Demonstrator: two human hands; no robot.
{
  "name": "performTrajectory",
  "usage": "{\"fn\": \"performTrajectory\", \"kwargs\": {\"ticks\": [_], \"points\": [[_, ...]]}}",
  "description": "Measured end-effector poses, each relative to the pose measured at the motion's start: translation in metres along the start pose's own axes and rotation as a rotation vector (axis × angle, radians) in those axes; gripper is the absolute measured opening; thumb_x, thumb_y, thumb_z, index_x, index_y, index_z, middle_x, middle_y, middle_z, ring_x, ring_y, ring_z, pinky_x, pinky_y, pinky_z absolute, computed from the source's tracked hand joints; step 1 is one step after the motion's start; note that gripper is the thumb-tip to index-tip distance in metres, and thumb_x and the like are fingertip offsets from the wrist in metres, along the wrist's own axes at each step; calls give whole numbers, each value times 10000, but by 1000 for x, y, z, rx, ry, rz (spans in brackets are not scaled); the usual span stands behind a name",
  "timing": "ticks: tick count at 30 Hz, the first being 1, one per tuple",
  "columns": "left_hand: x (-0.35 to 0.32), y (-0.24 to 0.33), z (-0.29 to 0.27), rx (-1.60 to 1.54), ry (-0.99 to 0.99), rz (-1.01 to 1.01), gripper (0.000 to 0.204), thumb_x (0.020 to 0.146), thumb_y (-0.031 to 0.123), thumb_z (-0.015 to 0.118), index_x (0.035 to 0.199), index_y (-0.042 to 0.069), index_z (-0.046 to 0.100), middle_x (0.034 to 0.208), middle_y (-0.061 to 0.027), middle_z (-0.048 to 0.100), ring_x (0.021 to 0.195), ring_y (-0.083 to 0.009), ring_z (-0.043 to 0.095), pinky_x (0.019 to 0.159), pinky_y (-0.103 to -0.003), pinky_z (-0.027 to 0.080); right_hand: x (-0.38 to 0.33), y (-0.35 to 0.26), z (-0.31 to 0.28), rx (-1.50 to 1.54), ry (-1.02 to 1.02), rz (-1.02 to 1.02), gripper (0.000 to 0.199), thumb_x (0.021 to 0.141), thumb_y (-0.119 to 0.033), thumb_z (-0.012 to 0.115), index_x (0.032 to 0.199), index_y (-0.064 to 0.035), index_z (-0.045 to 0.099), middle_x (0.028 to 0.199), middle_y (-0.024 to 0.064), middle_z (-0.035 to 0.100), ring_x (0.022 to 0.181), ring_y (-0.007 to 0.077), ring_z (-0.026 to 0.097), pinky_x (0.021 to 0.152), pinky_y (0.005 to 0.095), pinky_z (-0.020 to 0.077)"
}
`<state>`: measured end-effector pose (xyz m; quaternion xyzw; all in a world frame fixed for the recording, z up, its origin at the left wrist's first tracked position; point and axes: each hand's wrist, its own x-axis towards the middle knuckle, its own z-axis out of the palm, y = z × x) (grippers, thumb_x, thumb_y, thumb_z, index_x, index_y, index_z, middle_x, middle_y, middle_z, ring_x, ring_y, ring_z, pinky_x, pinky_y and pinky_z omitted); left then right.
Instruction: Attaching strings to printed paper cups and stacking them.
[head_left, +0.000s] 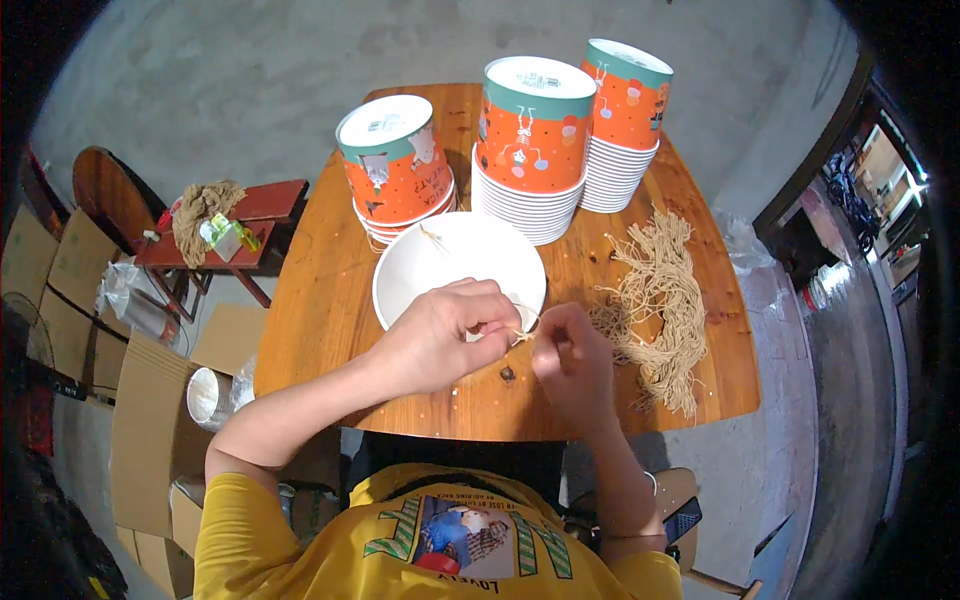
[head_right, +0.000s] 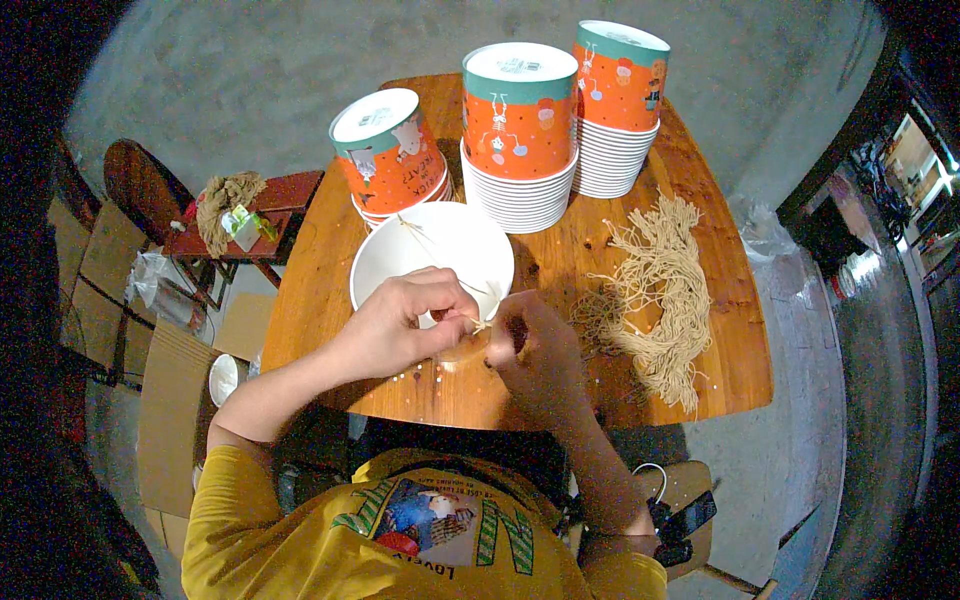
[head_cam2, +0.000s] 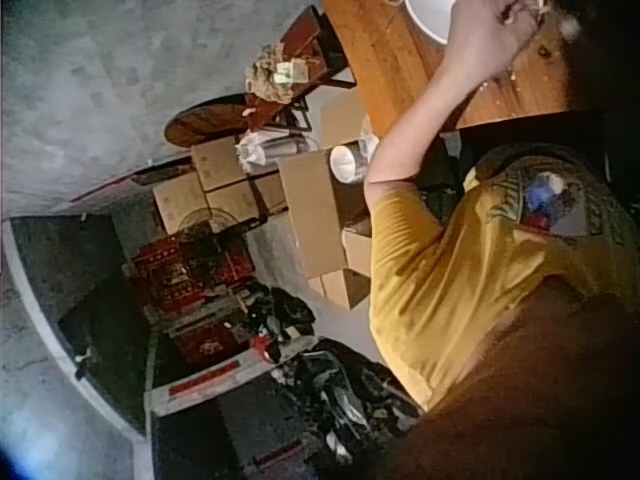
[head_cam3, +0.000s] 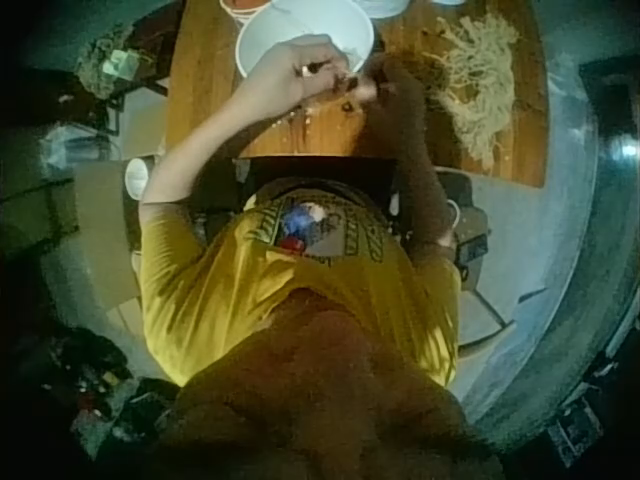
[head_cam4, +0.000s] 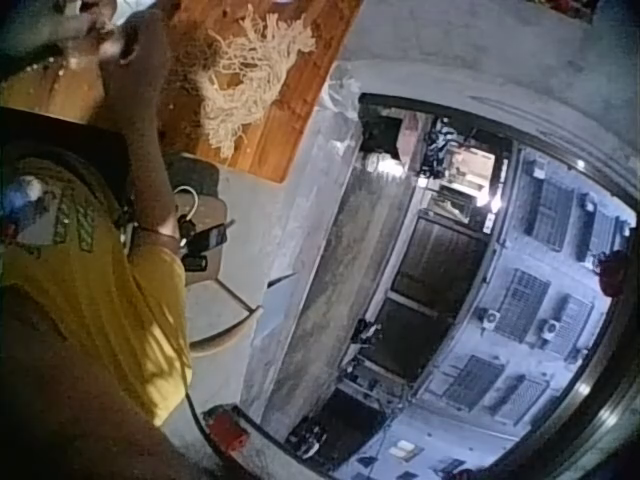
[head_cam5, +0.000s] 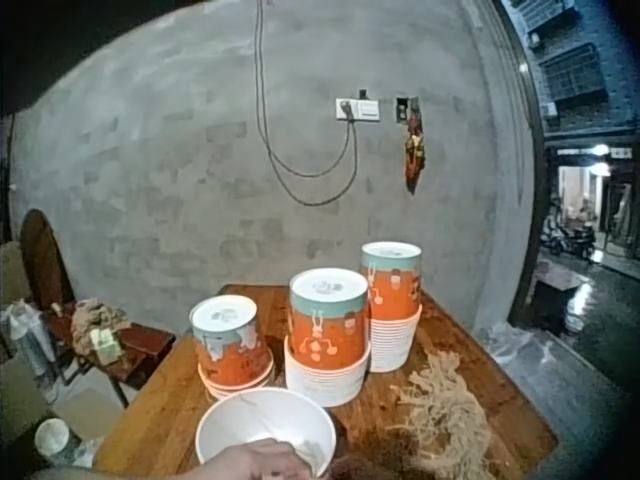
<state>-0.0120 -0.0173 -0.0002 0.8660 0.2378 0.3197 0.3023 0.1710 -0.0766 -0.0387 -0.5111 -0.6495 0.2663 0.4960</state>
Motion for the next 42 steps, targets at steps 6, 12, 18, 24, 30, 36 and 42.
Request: {"fn": "performTrajectory", "kwargs": {"ticks": [6,12,18,24,30,36,42], "points": [[1,4,-3,-78,-68,-143,37,810,57,579,831,31,564,759,-62,519,714,-180,529,659,-307,452,-2,4,6,71,38,59,117,801,-77,594,903,-47,543,762,73,573,662,158,575,628,294,479],[2,7,-4,-99,-78,-166,58,820,60,580,856,24,553,785,-64,520,715,-177,531,658,-310,454,0,0,5,14,37,-7,148,803,-83,610,930,-45,544,809,79,586,679,175,590,642,306,489],[2,7,-3,-100,-75,-146,63,823,64,593,846,25,551,779,-62,515,713,-179,532,657,-309,455,-1,2,7,-14,75,-98,167,805,-83,621,947,-49,540,806,88,579,681,195,594,647,318,494],[0,5,0,-57,-8,-94,94,798,50,617,802,27,526,779,-69,515,731,-216,540,662,-330,459,-2,3,10,-67,161,-145,200,795,-70,621,973,-67,529,807,87,576,650,198,590,610,324,497],[-1,7,1,17,17,-75,115,781,46,626,788,28,512,775,-80,520,756,-249,551,682,-359,465,-5,0,7,-179,130,-226,201,785,-103,630,967,-83,548,796,101,592,658,241,617,614,345,514],[1,8,1,122,35,41,122,780,57,627,811,34,511,799,-95,509,796,-274,538,700,-371,467,-2,1,10,-292,185,-264,190,775,-123,643,941,-83,560,800,95,608,680,277,628,603,365,518],[1,11,2,269,57,108,130,780,77,621,826,38,505,817,-108,494,801,-290,527,699,-392,468,-1,6,9,-358,149,-347,204,777,-96,641,950,-105,533,785,75,602,643,262,617,547,367,503]]}}
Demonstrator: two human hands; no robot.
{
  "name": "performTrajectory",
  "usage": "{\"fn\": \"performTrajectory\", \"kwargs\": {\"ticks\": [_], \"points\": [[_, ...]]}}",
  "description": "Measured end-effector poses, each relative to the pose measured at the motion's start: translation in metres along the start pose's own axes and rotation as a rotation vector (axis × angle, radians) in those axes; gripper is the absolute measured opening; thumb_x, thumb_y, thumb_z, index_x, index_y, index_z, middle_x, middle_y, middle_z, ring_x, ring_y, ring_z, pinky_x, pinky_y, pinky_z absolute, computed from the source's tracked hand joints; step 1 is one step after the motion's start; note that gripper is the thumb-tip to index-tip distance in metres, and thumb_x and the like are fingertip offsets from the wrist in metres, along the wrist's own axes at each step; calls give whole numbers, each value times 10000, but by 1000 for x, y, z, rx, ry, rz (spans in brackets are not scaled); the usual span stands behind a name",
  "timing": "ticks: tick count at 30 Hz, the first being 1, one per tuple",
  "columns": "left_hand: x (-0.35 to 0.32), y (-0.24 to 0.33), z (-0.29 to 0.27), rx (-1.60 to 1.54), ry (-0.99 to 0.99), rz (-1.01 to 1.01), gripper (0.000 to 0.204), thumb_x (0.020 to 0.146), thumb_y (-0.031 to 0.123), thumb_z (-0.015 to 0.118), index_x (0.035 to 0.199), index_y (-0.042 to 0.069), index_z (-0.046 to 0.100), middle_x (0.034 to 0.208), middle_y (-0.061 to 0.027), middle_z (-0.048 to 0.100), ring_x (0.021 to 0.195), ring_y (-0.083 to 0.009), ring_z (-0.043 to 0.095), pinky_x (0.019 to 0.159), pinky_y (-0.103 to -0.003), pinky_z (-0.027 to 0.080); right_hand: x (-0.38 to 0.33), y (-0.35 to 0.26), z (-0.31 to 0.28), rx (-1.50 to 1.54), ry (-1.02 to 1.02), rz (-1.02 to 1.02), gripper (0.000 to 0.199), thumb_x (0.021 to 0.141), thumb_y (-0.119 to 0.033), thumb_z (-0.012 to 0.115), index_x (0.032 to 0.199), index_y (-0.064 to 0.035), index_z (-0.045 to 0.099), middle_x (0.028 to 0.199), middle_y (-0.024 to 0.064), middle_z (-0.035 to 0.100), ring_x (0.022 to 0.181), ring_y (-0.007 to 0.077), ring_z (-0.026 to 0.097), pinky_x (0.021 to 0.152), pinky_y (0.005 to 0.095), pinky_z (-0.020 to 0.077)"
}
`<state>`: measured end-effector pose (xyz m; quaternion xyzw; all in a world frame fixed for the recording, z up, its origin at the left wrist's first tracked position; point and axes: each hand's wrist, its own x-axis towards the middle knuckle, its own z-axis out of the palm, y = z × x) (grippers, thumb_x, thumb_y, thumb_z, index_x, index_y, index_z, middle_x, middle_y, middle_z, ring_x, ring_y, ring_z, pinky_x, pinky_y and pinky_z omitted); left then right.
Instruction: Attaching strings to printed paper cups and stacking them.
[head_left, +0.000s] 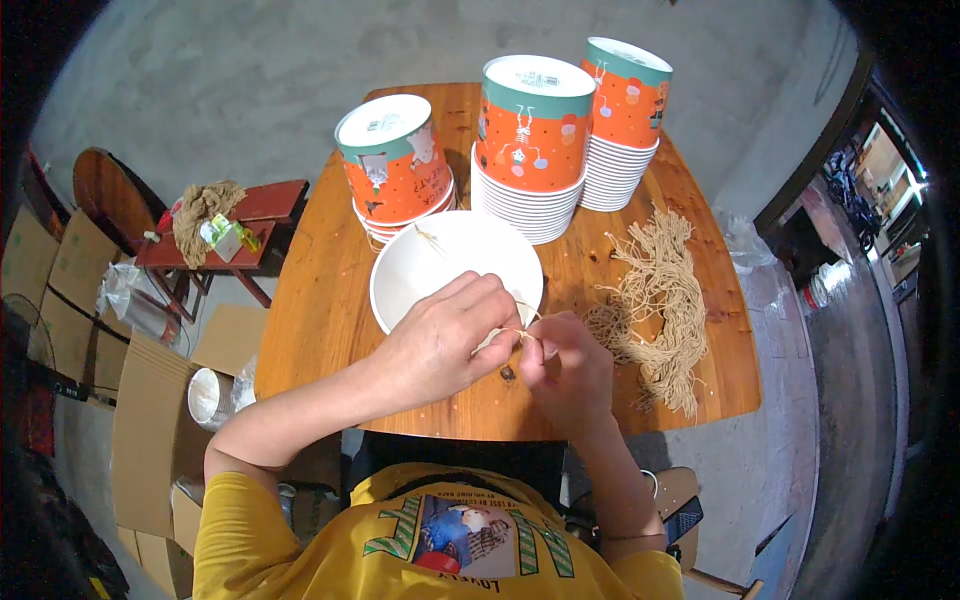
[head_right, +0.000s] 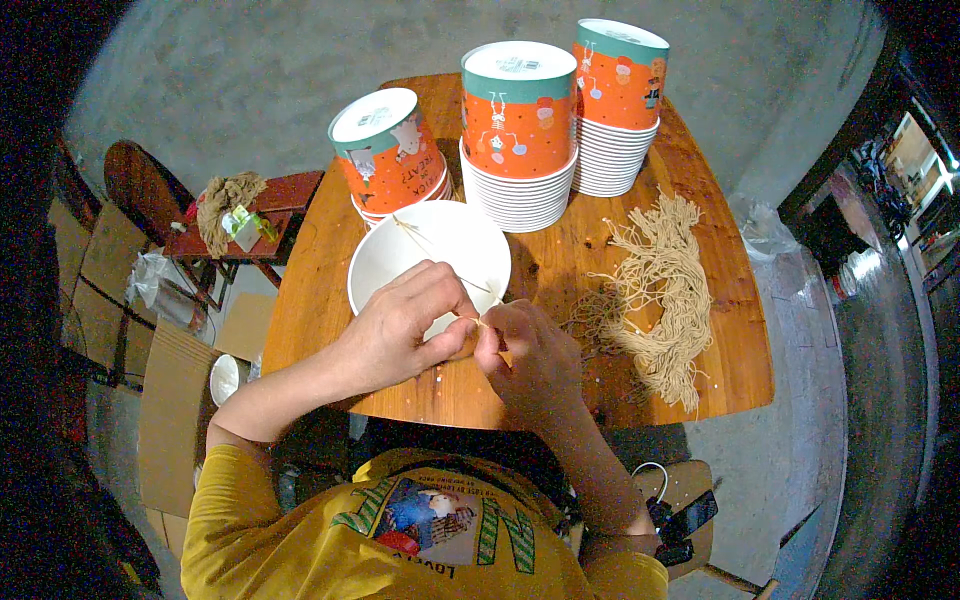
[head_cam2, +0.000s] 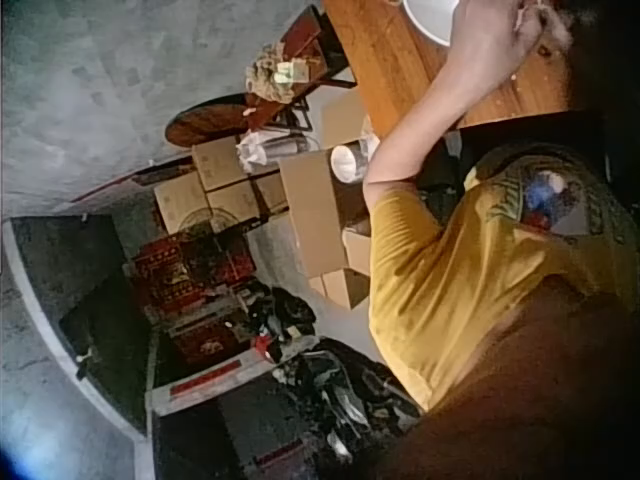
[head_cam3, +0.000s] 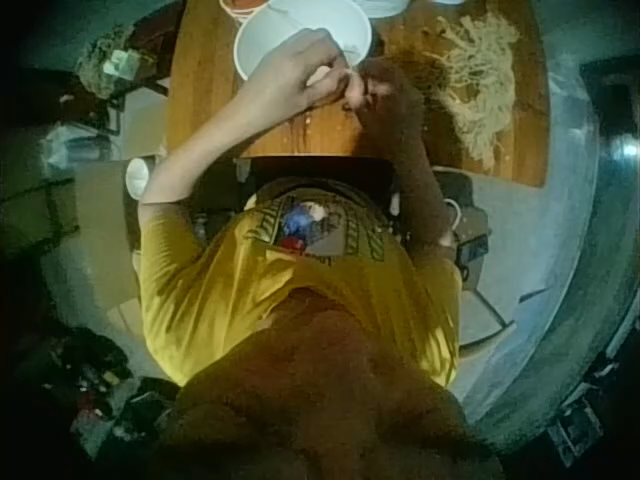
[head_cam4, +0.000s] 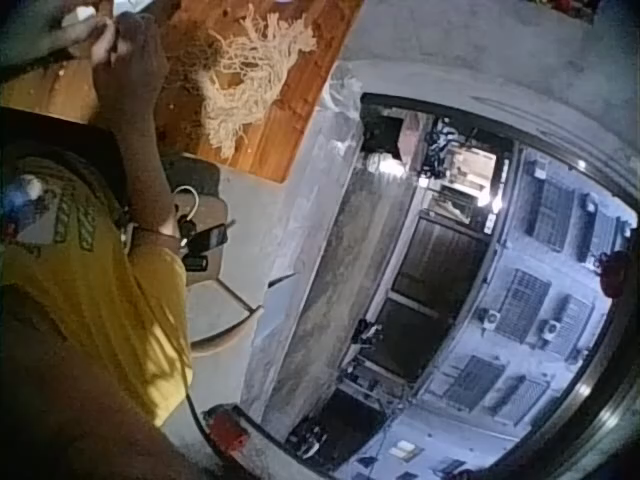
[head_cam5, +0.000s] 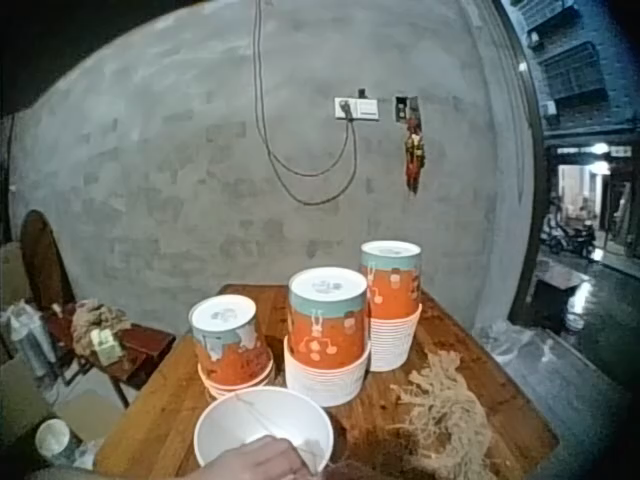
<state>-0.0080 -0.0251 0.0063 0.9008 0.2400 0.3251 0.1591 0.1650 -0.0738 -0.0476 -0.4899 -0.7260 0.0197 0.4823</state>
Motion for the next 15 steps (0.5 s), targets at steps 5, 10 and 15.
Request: {"fn": "performTrajectory", "kwargs": {"ticks": [5,10,15], "points": [[0,1,0,6,-20,-12,127,777,69,617,830,32,507,817,-106,497,800,-286,528,699,-391,472,-2,3,3,-11,63,-50,231,757,-76,648,944,-112,517,776,70,603,601,247,620,495,340,496],[0,1,0,12,-11,1,120,781,69,615,829,33,511,819,-104,503,800,-284,533,704,-391,474,-2,3,3,-56,43,-83,251,748,-73,655,955,-112,519,777,68,606,610,247,626,501,332,505],[-1,0,0,-63,-23,-43,109,803,67,636,833,28,539,814,-99,532,799,-273,553,704,-364,464,-4,5,5,-11,109,-152,222,748,-88,655,934,-105,534,781,64,609,623,254,630,504,340,507]]}}
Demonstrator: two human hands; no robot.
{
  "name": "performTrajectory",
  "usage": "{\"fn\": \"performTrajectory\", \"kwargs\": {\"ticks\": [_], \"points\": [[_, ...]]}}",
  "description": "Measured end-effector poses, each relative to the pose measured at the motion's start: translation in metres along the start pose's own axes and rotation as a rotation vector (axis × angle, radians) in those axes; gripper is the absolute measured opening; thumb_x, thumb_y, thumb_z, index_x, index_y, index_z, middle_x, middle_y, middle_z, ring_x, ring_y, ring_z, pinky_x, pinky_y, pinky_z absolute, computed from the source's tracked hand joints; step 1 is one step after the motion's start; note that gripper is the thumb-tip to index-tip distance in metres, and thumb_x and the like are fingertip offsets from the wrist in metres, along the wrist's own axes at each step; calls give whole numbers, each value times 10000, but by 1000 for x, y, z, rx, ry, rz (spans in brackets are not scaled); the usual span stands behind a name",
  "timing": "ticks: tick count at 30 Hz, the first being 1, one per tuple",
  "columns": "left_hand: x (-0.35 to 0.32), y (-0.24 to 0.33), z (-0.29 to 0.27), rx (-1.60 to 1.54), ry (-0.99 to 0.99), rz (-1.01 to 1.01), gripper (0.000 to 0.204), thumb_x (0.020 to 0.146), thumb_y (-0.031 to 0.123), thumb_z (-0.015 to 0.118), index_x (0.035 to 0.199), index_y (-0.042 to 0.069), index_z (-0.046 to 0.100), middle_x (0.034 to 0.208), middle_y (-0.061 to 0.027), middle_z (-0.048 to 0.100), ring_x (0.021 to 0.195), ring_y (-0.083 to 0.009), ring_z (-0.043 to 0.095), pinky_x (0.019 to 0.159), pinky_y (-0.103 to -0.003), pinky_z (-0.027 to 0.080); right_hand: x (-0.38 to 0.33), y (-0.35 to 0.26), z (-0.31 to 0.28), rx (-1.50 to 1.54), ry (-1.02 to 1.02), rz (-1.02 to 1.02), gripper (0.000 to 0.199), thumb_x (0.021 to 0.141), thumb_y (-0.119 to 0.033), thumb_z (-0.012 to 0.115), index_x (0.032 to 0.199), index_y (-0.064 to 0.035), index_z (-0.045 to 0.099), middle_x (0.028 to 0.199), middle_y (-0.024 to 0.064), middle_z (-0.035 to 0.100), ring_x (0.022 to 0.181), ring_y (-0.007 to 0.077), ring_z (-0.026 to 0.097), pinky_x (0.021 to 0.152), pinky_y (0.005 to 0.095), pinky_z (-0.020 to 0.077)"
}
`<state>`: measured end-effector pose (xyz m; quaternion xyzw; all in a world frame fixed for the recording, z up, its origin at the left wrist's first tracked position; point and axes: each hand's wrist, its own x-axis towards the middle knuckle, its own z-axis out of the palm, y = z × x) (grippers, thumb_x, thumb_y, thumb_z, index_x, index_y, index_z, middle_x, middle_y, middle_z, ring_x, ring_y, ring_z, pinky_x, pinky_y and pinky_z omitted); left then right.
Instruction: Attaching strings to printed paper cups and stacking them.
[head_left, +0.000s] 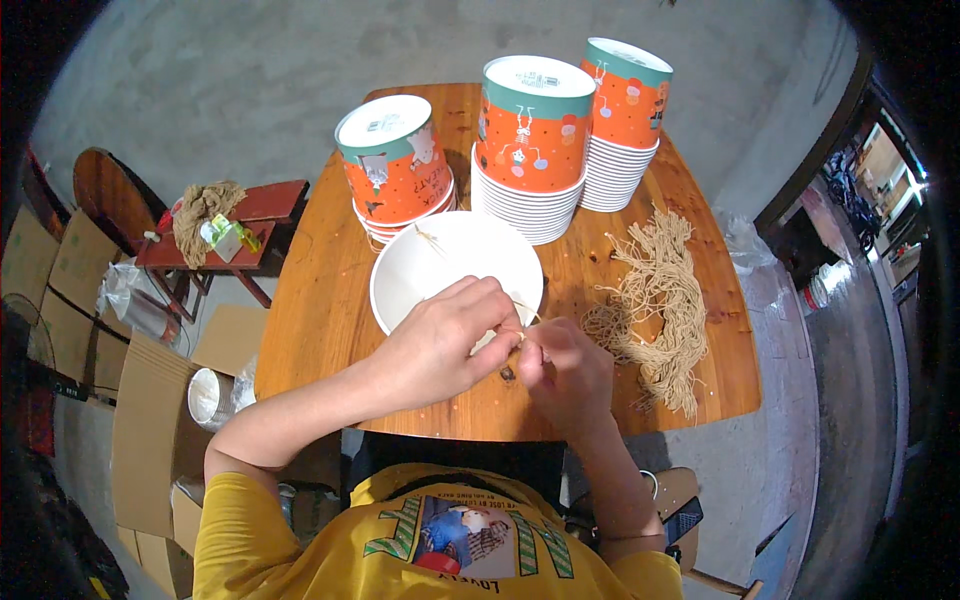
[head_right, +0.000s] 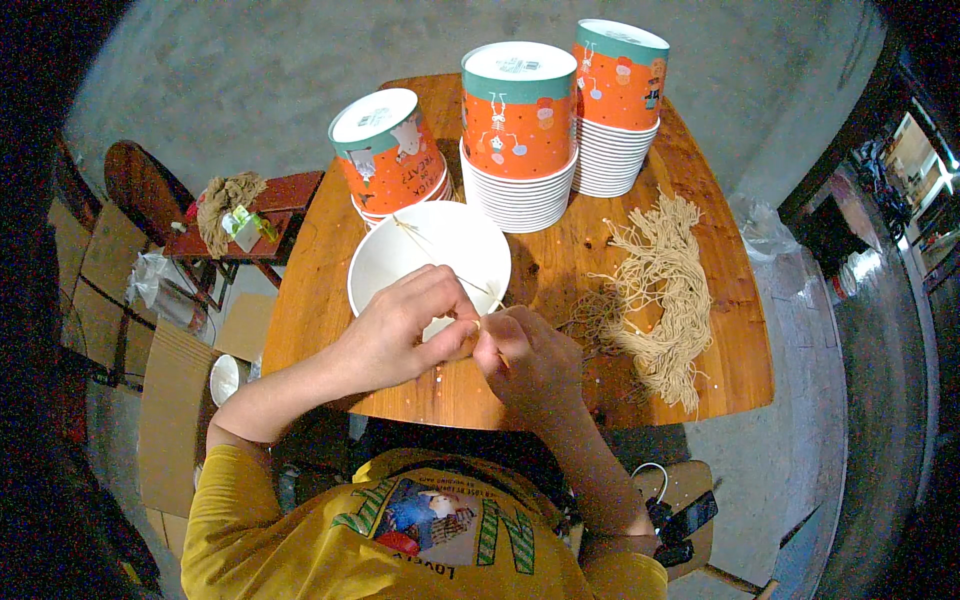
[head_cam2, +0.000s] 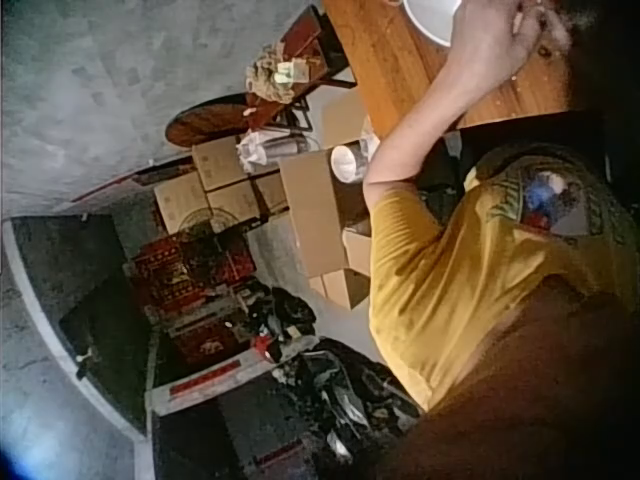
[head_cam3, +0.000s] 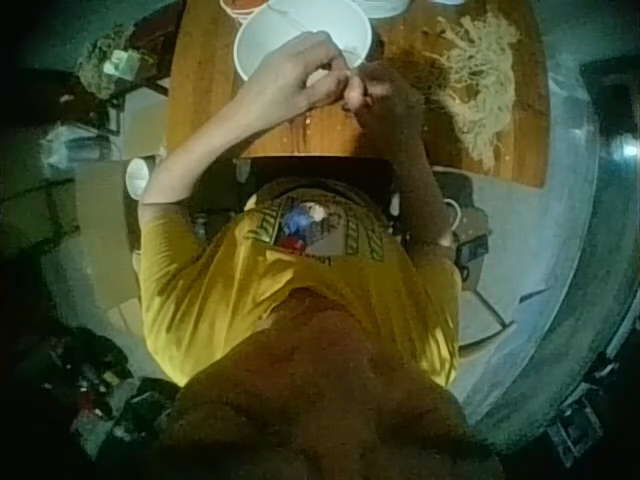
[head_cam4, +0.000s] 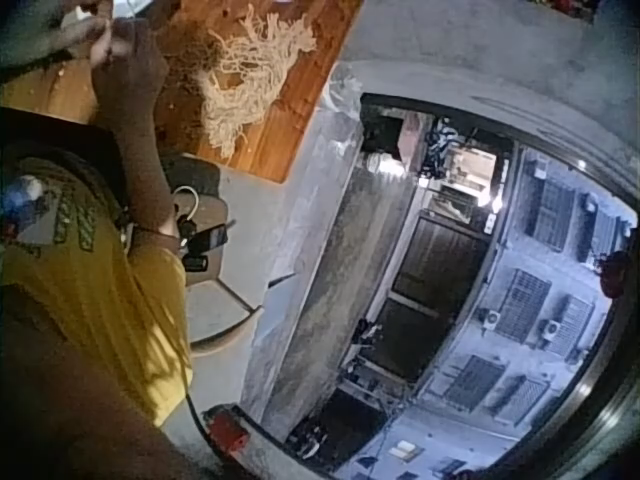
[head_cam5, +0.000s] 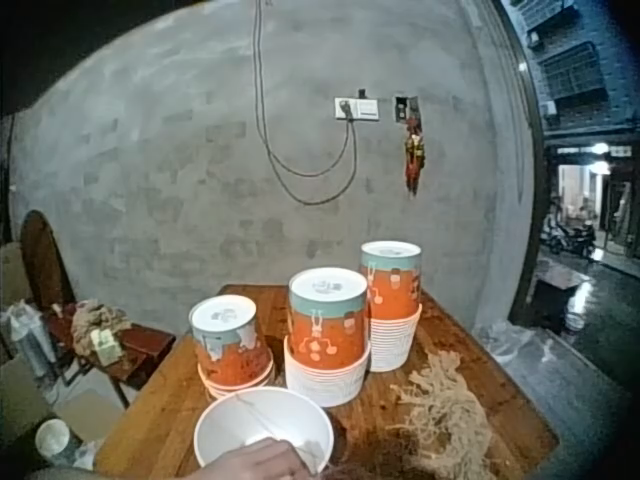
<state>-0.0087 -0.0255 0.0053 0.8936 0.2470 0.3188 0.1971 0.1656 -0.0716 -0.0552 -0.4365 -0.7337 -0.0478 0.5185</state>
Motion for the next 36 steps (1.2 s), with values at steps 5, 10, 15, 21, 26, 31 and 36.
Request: {"fn": "performTrajectory", "kwargs": {"ticks": [5,10,15,21,26,31,36], "points": [[-2,-4,1,-105,-34,-88,132,845,112,640,846,17,548,810,-103,534,797,-273,557,701,-350,460,6,-10,-10,90,-177,249,110,788,-150,614,862,-77,582,780,86,622,666,269,642,567,366,519],[-2,-3,0,-101,-63,-108,147,858,131,632,846,14,544,806,-107,528,790,-286,549,697,-366,452,8,-14,-11,58,-196,298,116,815,-192,580,816,-76,594,756,94,621,672,275,640,580,369,517],[0,0,-2,-63,-85,-81,111,846,80,586,842,15,496,827,-134,510,811,-330,531,708,-419,450,6,-15,-8,-20,-218,323,99,821,-181,567,793,-86,575,720,110,611,627,283,629,537,390,499],[1,2,-8,21,-88,-18,132,857,83,595,827,23,482,798,-127,482,788,-320,503,701,-403,425,5,-15,1,-25,-198,364,107,839,-175,544,797,-77,546,654,124,587,584,321,614,503,408,481],[-2,-3,-7,-61,-104,-15,132,870,96,582,830,26,478,792,-126,472,784,-321,494,703,-398,421,3,-14,5,153,-122,488,122,853,-93,537,750,-33,511,595,98,570,519,168,592,495,304,450],[-4,-1,-12,-29,-116,7,120,879,105,573,852,26,487,802,-128,477,799,-326,496,712,-397,422,13,-8,-3,48,-192,282,95,815,-120,576,772,-43,539,660,123,568,589,246,584,541,360,462],[-7,-2,-8,-33,-103,9,105,873,89,576,865,27,492,814,-128,488,802,-328,503,710,-400,426,10,-9,-7,88,-255,429,102,778,-155,607,801,-59,581,741,153,598,664,342,612,581,424,490]]}}
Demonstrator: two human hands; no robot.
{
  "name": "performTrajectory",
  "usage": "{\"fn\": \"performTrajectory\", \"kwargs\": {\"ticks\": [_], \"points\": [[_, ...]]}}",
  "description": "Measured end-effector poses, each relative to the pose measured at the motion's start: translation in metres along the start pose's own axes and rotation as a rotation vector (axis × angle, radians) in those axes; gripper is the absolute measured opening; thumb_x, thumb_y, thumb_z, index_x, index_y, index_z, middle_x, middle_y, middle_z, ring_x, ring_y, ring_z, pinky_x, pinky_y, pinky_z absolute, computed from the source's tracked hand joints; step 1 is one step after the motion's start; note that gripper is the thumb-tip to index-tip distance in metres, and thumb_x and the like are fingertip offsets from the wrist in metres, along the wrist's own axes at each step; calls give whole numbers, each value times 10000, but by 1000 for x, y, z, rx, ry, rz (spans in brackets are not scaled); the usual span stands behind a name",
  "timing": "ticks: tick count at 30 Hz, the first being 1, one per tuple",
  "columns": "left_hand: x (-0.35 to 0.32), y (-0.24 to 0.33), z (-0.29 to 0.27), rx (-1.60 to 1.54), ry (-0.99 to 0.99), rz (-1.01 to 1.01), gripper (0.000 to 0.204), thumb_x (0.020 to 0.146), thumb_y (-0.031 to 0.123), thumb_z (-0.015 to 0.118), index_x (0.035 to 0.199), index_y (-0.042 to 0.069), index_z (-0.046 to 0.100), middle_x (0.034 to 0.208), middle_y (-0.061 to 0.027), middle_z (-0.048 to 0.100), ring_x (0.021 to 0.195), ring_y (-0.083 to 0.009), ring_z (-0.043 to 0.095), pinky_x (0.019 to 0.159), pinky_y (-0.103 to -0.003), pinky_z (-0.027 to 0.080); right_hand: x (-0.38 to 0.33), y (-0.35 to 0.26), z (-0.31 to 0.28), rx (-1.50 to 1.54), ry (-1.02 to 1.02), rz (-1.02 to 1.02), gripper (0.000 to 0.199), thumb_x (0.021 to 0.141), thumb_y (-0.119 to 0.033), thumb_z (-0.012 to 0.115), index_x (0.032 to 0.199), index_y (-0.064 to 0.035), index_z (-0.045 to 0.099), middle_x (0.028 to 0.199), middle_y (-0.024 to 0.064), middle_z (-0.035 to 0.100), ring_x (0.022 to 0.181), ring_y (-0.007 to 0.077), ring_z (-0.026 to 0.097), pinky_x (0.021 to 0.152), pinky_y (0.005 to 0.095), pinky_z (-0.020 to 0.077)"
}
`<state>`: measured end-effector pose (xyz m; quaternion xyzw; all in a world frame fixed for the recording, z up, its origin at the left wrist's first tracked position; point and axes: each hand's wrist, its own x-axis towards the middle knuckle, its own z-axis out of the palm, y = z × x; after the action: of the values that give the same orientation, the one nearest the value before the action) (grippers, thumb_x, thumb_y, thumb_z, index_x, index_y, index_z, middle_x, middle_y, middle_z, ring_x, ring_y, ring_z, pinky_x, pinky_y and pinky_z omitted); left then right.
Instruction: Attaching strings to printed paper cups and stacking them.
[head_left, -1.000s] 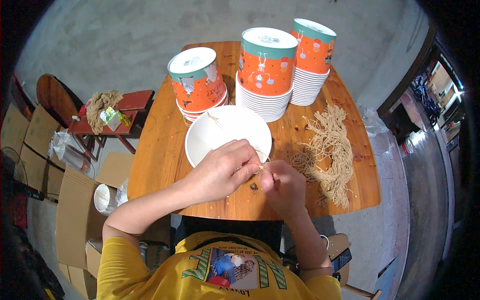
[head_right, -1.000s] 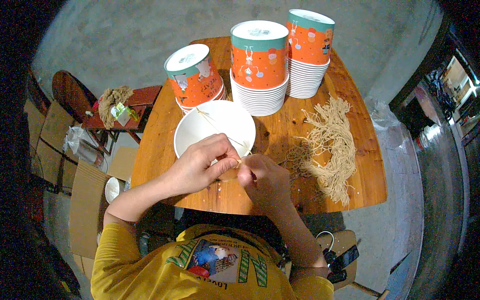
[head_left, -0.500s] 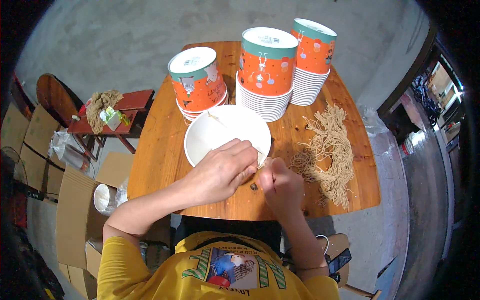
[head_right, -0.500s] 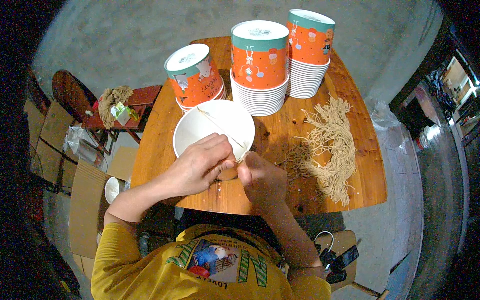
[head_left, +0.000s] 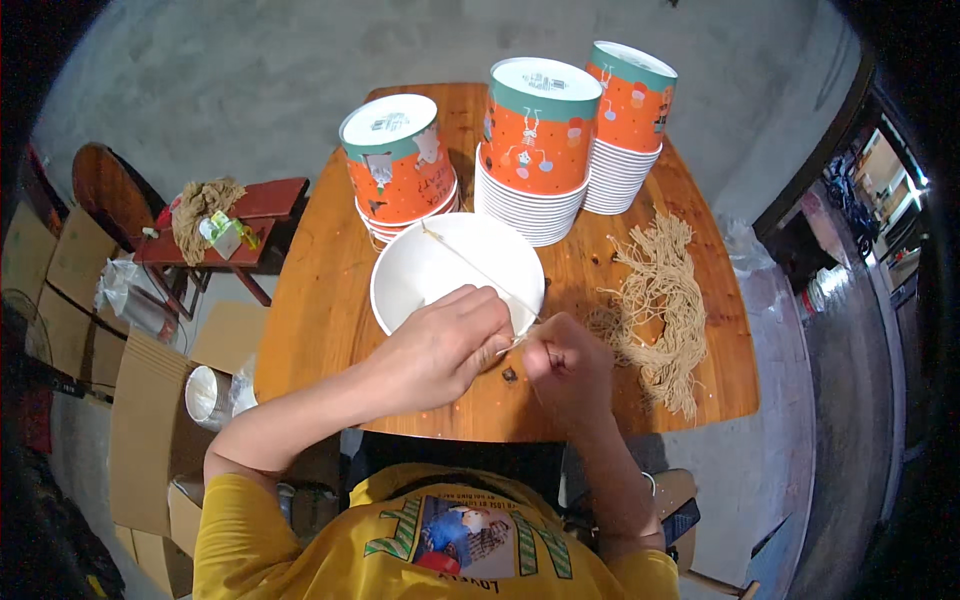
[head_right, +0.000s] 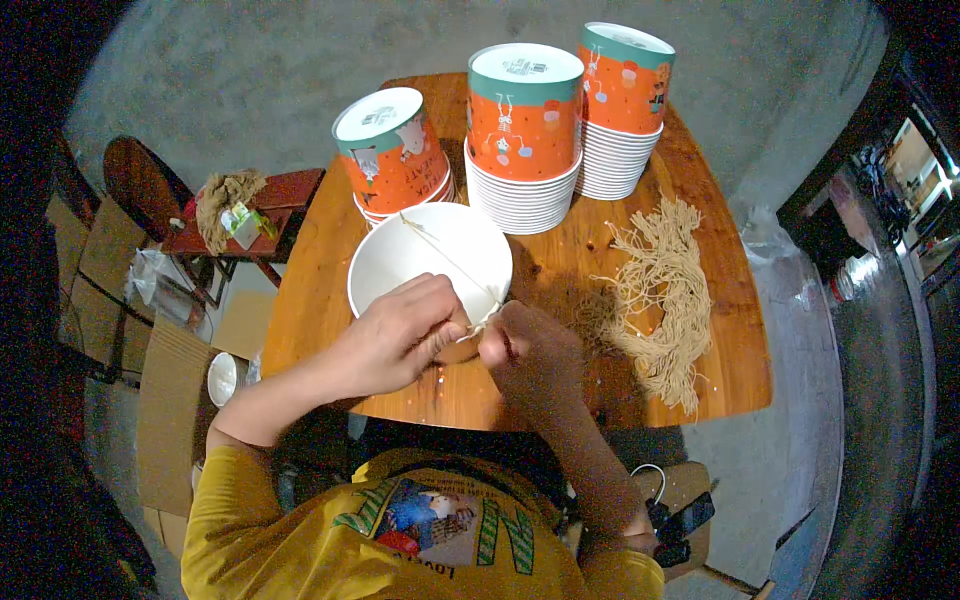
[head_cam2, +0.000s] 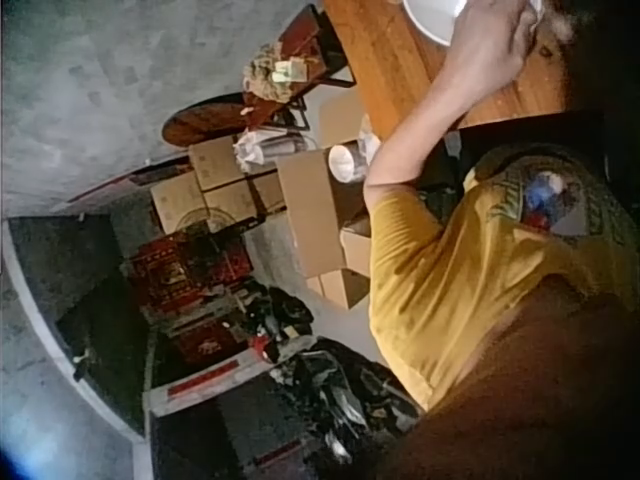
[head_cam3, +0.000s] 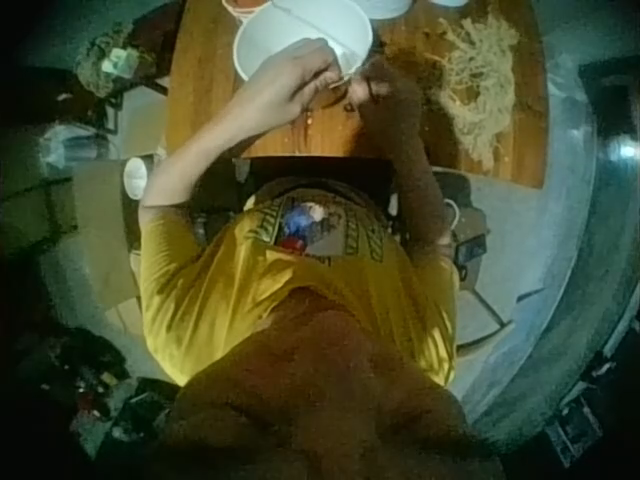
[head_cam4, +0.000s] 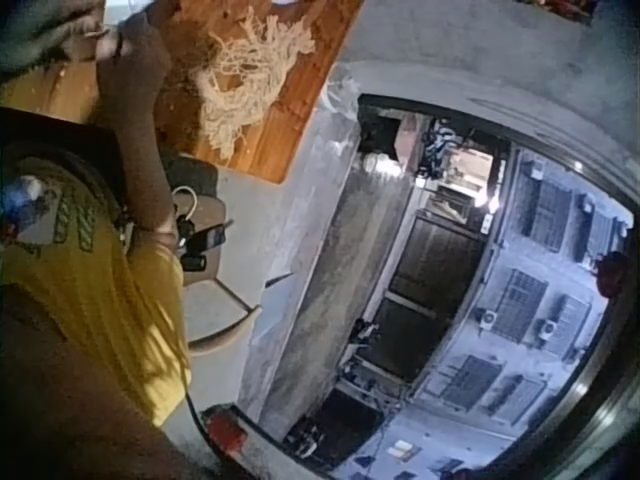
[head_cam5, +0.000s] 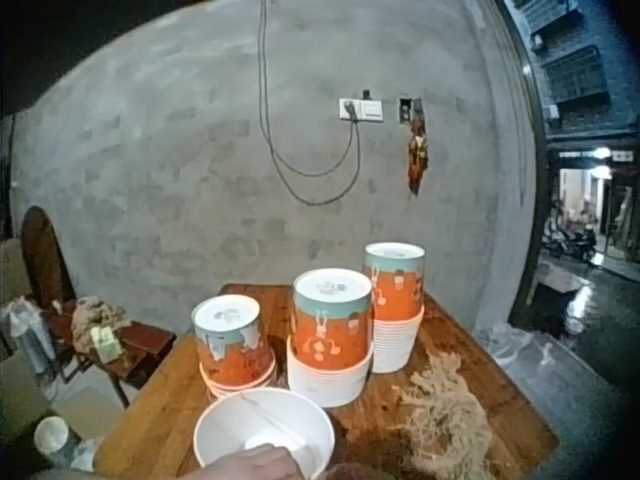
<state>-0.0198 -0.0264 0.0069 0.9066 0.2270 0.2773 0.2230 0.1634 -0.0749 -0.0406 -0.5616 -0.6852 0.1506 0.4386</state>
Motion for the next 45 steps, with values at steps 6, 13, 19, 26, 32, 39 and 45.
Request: {"fn": "performTrajectory", "kwargs": {"ticks": [6,13,19,26,32,39,45], "points": [[-1,1,4,49,149,-2,91,843,45,583,904,25,519,823,-131,497,791,-324,515,693,-405,434,-1,-11,-3,-103,7,-108,96,759,-160,619,783,-72,588,743,95,614,663,293,627,557,376,507],[-4,9,0,103,99,37,138,779,-19,586,891,14,512,829,-135,496,797,-327,506,705,-403,438,1,-17,-5,-270,-48,-209,122,800,-197,575,784,-84,531,764,81,626,639,279,628,538,360,502],[-15,2,0,62,128,-17,106,818,9,570,917,8,530,825,-138,487,806,-324,503,708,-403,434,2,-20,-3,11,-82,18,80,822,-130,589,835,-63,546,780,96,617,617,275,607,550,352,490],[-22,9,2,-165,165,-86,99,850,57,561,938,18,534,882,-124,547,879,-310,542,764,-395,454,10,-27,-14,-14,-18,-263,142,780,-58,665,904,-89,604,774,88,564,697,262,573,620,382,473],[-26,12,6,-309,189,-246,76,853,91,578,855,16,564,801,-118,598,808,-281,577,726,-377,468,15,-40,-23,-235,52,-538,163,737,-41,703,883,-75,638,797,67,567,756,255,567,644,353,475],[-28,15,4,-345,232,-296,68,861,85,554,846,19,563,778,-120,597,772,-292,594,690,-376,475,18,-46,-31,-298,-31,-596,177,719,-32,706,868,-69,618,832,75,551,763,256,559,652,362,483],[-29,13,5,-205,153,-213,60,858,93,540,852,34,535,756,-126,594,748,-319,619,650,-402,488,16,-40,-31,-407,-22,-675,163,713,-14,692,835,-59,595,821,78,542,734,274,537,653,382,471]]}}
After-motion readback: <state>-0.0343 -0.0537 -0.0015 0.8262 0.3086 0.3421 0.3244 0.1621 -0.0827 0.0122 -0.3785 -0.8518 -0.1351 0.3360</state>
